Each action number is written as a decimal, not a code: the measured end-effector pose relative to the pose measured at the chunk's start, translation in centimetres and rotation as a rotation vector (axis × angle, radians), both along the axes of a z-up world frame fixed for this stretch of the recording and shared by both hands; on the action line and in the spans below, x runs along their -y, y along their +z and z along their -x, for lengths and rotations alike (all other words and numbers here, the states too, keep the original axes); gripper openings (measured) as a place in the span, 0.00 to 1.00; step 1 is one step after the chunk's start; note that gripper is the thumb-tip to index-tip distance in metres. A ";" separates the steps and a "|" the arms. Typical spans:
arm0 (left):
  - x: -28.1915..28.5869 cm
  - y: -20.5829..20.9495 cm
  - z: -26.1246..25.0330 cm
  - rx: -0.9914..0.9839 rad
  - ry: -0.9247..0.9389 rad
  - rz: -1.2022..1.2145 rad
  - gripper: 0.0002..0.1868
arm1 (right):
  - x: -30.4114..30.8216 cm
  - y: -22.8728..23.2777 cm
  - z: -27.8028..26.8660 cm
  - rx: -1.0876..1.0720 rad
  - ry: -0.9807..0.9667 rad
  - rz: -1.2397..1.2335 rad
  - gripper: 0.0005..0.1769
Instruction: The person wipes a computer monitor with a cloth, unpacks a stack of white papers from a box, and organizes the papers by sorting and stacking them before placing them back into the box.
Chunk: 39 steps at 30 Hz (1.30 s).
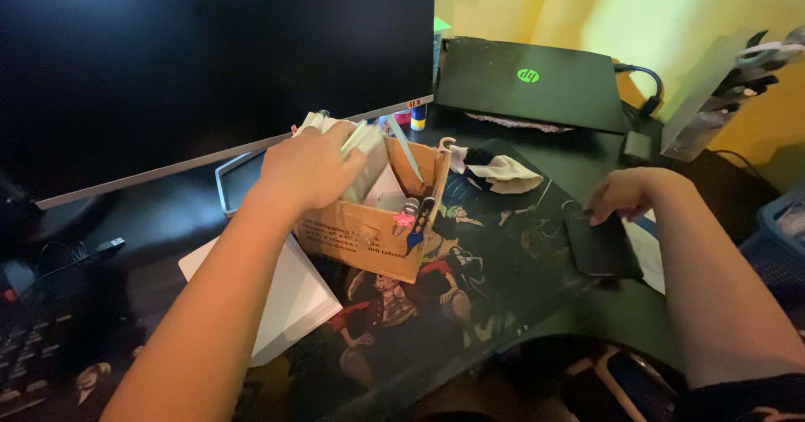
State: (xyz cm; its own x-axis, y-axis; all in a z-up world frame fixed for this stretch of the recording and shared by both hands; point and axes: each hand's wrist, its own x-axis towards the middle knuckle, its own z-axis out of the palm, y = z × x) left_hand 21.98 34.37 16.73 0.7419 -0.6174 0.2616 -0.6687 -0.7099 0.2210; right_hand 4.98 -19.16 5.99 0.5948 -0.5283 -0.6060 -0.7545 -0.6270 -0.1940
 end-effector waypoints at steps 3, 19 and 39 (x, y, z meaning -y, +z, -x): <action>0.2 0.0 -0.1 0.016 0.007 -0.007 0.27 | -2.5 2.1 -0.5 -0.091 0.069 0.109 0.25; -0.5 -1.1 -1.8 0.026 -0.052 0.021 0.27 | -34.5 14.2 -9.6 0.738 1.160 0.132 0.22; -1.0 -0.4 -0.8 -0.008 -0.032 0.086 0.28 | -35.4 18.7 -7.5 0.287 0.884 0.189 0.11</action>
State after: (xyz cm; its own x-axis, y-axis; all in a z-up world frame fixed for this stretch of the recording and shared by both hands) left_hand 22.75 35.34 16.29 0.7244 -0.6163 0.3089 -0.6887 -0.6666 0.2851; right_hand 12.45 16.21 24.69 0.9394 0.1106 -0.3245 0.0698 -0.9884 -0.1350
